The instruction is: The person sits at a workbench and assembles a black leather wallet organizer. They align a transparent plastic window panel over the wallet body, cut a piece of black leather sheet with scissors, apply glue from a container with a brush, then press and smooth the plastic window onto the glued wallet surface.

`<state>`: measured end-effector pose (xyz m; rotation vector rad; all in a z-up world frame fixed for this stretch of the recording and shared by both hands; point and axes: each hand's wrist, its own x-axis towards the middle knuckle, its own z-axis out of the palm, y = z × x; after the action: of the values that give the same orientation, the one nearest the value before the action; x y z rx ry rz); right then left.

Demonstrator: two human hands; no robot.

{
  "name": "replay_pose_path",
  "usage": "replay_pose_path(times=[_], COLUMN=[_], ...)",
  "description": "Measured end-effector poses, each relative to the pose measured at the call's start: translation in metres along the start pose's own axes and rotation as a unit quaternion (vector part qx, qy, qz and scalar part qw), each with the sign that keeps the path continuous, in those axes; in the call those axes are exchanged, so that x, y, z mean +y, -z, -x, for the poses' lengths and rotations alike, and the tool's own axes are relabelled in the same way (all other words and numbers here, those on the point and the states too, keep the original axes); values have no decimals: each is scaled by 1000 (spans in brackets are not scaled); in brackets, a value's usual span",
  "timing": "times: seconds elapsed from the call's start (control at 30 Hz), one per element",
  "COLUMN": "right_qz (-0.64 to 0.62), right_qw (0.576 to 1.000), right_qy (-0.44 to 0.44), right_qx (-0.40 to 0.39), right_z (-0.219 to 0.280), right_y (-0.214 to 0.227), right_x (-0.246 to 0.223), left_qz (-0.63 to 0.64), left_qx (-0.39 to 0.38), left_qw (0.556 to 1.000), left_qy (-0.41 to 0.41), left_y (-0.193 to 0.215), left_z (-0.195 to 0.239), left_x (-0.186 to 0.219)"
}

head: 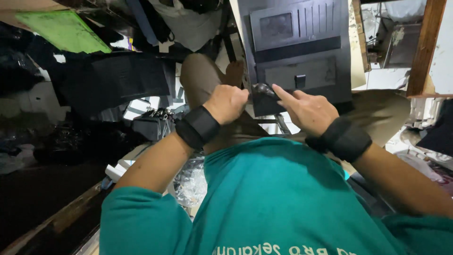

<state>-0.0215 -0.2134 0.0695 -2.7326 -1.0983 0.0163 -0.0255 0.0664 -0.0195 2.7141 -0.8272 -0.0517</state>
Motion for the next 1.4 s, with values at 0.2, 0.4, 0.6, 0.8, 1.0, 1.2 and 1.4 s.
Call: replay_pose_path(times=[0.2,0.4,0.6,0.8,1.0,1.2,1.4], right_qz=[5,-44,-77,-8,89,26,50], right_qw=[1000,995,992,863,860,851,866], right_qy=[20,-22,-94,-450,-438,-502,-457], right_qx=[13,-85,23,230,247,153,195], right_z=[19,26,66,153,222,225,225], right_y=[5,-3,54,112,135,127,107], right_x=[-4,4,28,94,200,255,278], left_qz=[15,33,11,-2,43,-70,-180], left_qx=[-6,-15,-22,-79,-107,-101,-87], left_qw=[1000,999,998,997,991,988,970], left_qy=[22,-16,-62,5,-69,-97,-140], left_y=[14,31,20,26,46,14,-1], left_z=[-1,2,6,3,-17,-20,-18], left_x=[-4,9,-4,-9,26,23,13])
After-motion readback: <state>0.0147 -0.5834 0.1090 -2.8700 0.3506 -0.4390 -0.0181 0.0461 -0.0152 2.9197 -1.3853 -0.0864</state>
